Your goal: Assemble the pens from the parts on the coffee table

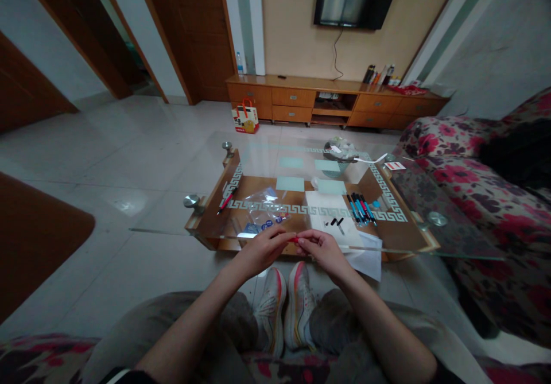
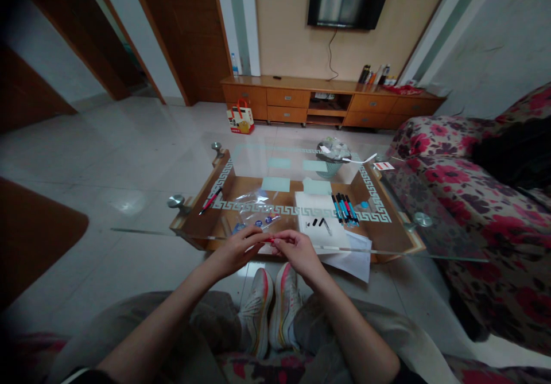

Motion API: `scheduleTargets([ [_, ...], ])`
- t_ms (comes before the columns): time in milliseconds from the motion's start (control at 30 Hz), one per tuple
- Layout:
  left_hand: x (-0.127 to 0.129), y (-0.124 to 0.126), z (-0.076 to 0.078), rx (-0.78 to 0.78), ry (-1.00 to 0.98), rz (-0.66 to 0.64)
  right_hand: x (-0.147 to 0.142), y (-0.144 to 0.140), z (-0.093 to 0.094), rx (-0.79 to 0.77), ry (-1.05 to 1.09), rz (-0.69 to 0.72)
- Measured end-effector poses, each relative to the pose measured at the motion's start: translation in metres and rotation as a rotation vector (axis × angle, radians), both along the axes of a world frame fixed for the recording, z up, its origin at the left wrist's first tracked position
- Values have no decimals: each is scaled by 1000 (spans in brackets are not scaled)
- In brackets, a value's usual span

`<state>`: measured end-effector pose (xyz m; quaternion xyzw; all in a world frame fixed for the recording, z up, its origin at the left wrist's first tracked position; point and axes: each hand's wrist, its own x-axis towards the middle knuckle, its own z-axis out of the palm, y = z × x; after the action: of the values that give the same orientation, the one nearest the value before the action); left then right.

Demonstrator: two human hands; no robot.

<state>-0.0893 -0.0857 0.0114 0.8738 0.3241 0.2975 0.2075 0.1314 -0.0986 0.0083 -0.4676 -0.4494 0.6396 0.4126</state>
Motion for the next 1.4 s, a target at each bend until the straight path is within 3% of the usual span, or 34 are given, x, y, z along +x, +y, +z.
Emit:
scheduleTargets([
  [267, -5, 6, -13, -12, 12, 158, 22, 17, -25, 235, -374, -192],
  [433, -6, 6, -18, -7, 154, 167, 25, 15, -27, 451, -709, -171],
  [600, -12, 7, -33, 76, 401, 322, 24, 12, -26, 630, -831, -127],
  [800, -19, 11, -47, 143, 585, 467, 22, 11, -40, 668, -931, -95],
  [1000, -22, 16, -51, 147, 620, 447, 19, 9, -44, 657, -1046, -86],
  [1233, -21, 15, -52, 156, 631, 451, 11, 2, -31, 657, -1095, -79],
  [1400, -20, 15, -55, 104, 598, 444, -1, -12, -8, 659, -1159, -26],
])
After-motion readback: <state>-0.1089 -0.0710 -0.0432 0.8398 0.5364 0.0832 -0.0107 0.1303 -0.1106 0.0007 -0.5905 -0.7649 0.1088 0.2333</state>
